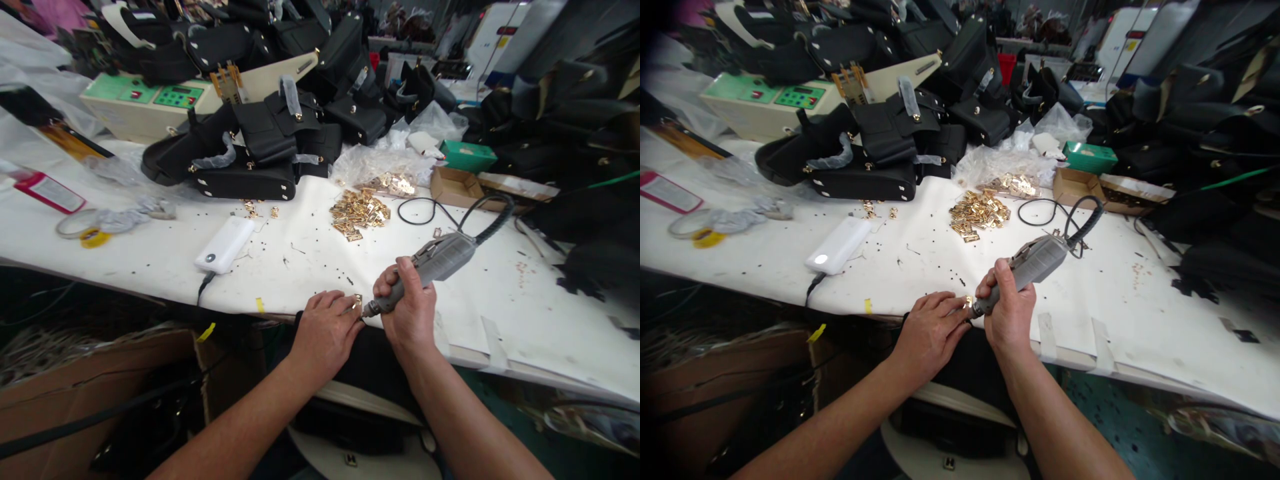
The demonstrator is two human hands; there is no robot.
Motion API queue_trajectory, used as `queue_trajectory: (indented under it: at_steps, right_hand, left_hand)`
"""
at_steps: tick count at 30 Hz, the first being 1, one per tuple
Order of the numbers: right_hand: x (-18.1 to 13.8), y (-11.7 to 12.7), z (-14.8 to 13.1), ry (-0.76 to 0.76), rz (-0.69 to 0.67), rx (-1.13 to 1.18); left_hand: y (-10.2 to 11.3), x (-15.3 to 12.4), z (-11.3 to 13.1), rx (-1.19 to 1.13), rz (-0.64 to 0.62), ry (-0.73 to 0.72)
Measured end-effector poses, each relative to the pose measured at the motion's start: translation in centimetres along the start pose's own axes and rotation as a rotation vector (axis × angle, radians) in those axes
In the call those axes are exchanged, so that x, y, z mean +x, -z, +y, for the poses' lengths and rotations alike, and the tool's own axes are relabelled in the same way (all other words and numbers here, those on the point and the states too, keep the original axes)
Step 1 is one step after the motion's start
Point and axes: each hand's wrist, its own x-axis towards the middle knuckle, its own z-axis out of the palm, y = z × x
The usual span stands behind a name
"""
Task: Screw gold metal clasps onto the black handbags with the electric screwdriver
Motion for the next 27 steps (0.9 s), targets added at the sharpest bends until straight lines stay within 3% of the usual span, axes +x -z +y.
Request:
queue_trajectory:
  at_steps: [17,27]
  right_hand:
    - [0.0,0.1,0.0,0.015,-0.02,0.002]
    - [1.7,-0.1,-0.5,0.136,0.023,-0.05]
  left_hand:
    - [-0.2,0.0,-0.2,-0.02,-0.004,0.005]
    - [-0.2,0.1,-0.2,0.038,0.043,-0.032]
